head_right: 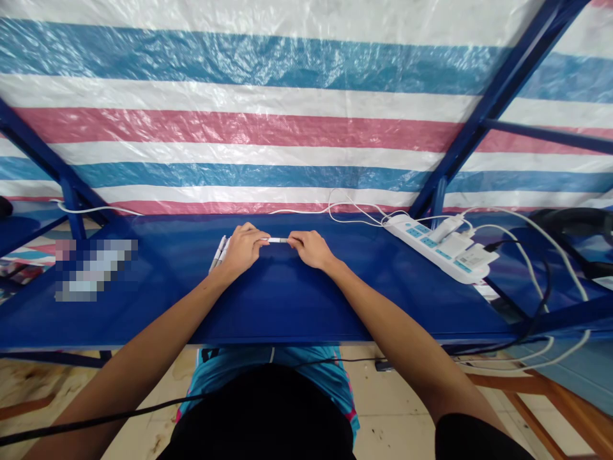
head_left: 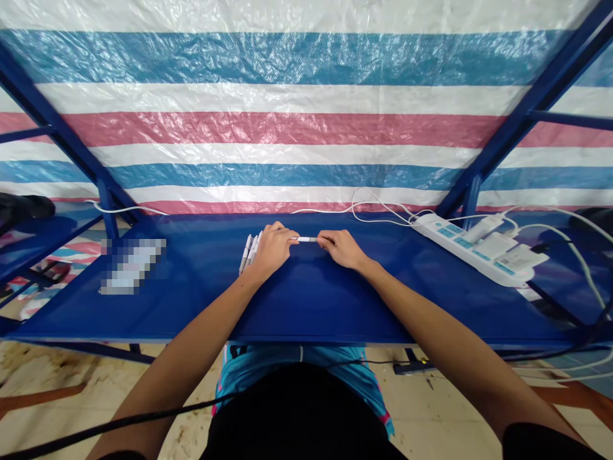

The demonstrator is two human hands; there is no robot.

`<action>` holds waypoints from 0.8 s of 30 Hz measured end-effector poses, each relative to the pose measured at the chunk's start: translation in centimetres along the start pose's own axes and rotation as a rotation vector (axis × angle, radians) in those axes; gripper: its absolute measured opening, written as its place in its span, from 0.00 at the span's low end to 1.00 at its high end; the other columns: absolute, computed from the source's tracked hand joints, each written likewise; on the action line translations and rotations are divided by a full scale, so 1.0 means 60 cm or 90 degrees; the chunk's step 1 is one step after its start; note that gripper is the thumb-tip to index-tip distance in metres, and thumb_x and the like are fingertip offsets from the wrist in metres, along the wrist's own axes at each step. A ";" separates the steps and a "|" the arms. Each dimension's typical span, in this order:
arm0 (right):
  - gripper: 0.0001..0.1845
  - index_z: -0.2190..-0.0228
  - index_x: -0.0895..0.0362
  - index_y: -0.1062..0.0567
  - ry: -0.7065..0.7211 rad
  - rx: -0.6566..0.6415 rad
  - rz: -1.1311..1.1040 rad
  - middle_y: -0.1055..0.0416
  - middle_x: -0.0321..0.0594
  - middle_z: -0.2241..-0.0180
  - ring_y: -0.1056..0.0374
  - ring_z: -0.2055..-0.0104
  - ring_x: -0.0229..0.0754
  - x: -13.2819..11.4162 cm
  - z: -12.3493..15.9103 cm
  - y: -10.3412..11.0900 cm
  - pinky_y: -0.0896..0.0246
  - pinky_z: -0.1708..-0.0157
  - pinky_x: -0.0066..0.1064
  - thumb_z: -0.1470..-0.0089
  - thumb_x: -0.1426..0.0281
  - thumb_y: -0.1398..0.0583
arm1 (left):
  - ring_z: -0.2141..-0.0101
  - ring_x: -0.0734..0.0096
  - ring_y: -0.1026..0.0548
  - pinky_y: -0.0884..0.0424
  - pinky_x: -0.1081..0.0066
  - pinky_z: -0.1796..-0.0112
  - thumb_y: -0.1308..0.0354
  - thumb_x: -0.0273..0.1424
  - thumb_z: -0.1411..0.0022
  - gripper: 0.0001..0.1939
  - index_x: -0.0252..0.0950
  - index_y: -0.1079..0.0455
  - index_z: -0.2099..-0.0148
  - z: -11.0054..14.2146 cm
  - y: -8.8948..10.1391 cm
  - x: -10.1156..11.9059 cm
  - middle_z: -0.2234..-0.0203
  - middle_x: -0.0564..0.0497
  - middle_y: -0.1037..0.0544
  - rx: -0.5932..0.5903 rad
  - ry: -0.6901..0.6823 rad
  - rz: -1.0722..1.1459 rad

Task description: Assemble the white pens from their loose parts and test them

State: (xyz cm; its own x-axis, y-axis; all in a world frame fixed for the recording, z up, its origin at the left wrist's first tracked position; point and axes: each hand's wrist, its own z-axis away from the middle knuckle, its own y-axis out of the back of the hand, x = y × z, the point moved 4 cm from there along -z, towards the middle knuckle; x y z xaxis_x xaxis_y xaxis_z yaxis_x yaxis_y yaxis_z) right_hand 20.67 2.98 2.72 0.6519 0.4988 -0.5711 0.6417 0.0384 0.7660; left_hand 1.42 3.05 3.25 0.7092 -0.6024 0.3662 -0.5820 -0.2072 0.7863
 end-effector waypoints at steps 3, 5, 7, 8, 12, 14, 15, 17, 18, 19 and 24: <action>0.17 0.78 0.54 0.32 0.002 -0.006 -0.082 0.35 0.32 0.81 0.38 0.76 0.38 -0.004 -0.002 0.000 0.46 0.71 0.29 0.38 0.65 0.46 | 0.58 0.55 0.26 0.33 0.57 0.53 0.44 0.28 0.30 0.12 0.41 0.18 0.60 0.000 0.002 0.006 0.65 0.45 0.14 0.009 -0.007 -0.012; 0.16 0.77 0.54 0.31 -0.002 -0.003 -0.130 0.35 0.31 0.82 0.38 0.77 0.37 -0.007 -0.003 0.001 0.44 0.70 0.29 0.38 0.64 0.46 | 0.57 0.55 0.26 0.33 0.56 0.51 0.42 0.29 0.31 0.09 0.41 0.19 0.60 -0.001 0.006 0.003 0.64 0.46 0.14 0.027 0.021 0.002; 0.16 0.75 0.54 0.29 -0.006 0.004 -0.168 0.35 0.31 0.82 0.38 0.78 0.37 -0.008 -0.004 0.003 0.42 0.70 0.29 0.38 0.62 0.46 | 0.56 0.55 0.25 0.32 0.56 0.50 0.38 0.30 0.33 0.05 0.41 0.20 0.58 -0.002 0.013 -0.006 0.61 0.47 0.15 0.068 0.071 0.046; 0.17 0.75 0.54 0.28 -0.008 0.009 -0.183 0.35 0.31 0.82 0.37 0.79 0.37 -0.007 -0.004 0.004 0.42 0.70 0.29 0.38 0.61 0.46 | 0.56 0.56 0.25 0.32 0.57 0.50 0.36 0.30 0.35 0.05 0.40 0.21 0.56 -0.002 0.017 -0.012 0.59 0.47 0.15 0.094 0.099 0.084; 0.18 0.73 0.54 0.27 -0.011 0.027 -0.236 0.35 0.31 0.81 0.37 0.79 0.36 -0.004 -0.002 0.004 0.41 0.73 0.28 0.38 0.57 0.46 | 0.64 0.63 0.22 0.29 0.67 0.59 0.35 0.32 0.36 0.07 0.37 0.23 0.56 -0.004 0.018 -0.036 0.66 0.49 0.18 0.149 0.201 0.360; 0.19 0.72 0.55 0.27 -0.013 0.015 -0.252 0.36 0.31 0.81 0.38 0.80 0.36 -0.004 -0.001 -0.001 0.41 0.74 0.28 0.38 0.55 0.45 | 0.68 0.68 0.23 0.28 0.70 0.63 0.37 0.33 0.34 0.06 0.36 0.23 0.60 -0.005 0.011 -0.040 0.71 0.50 0.20 0.140 0.236 0.506; 0.20 0.72 0.55 0.26 -0.013 0.004 -0.258 0.36 0.31 0.81 0.38 0.79 0.36 -0.005 0.000 -0.005 0.41 0.75 0.27 0.39 0.54 0.45 | 0.69 0.69 0.23 0.28 0.71 0.64 0.38 0.34 0.33 0.07 0.36 0.24 0.62 -0.005 0.007 -0.040 0.71 0.51 0.21 0.137 0.253 0.568; 0.20 0.70 0.55 0.26 -0.009 -0.014 -0.267 0.35 0.32 0.80 0.37 0.79 0.36 -0.009 0.001 -0.013 0.40 0.75 0.28 0.39 0.52 0.43 | 0.68 0.70 0.23 0.27 0.71 0.63 0.38 0.35 0.32 0.10 0.35 0.25 0.65 -0.006 0.002 -0.040 0.71 0.50 0.21 0.143 0.293 0.668; 0.19 0.69 0.55 0.25 -0.003 -0.016 -0.270 0.33 0.32 0.79 0.37 0.78 0.36 -0.011 0.001 -0.016 0.39 0.75 0.28 0.39 0.52 0.43 | 0.67 0.70 0.23 0.27 0.71 0.62 0.38 0.36 0.32 0.11 0.36 0.26 0.66 -0.006 0.000 -0.040 0.71 0.50 0.22 0.153 0.313 0.709; 0.19 0.66 0.55 0.25 0.005 -0.011 -0.270 0.32 0.33 0.77 0.36 0.77 0.36 -0.012 0.002 -0.017 0.38 0.74 0.28 0.39 0.52 0.42 | 0.66 0.70 0.22 0.26 0.70 0.61 0.39 0.37 0.31 0.12 0.36 0.27 0.66 -0.006 0.001 -0.041 0.70 0.50 0.22 0.166 0.331 0.744; 0.19 0.58 0.55 0.25 0.038 0.043 -0.217 0.28 0.36 0.70 0.33 0.74 0.37 -0.008 0.003 -0.008 0.36 0.70 0.29 0.37 0.52 0.42 | 0.70 0.73 0.25 0.25 0.69 0.59 0.48 0.40 0.24 0.20 0.39 0.36 0.70 -0.012 0.025 -0.043 0.75 0.54 0.29 0.240 0.355 0.871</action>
State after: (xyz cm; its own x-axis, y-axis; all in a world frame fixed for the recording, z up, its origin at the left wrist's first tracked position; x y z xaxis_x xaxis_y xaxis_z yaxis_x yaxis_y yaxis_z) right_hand 20.13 2.58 2.58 0.3726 0.5168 -0.7708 0.8448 0.1549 0.5122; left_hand -1.01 4.84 3.84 -0.4369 -0.1478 0.8873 -0.8983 0.0205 -0.4389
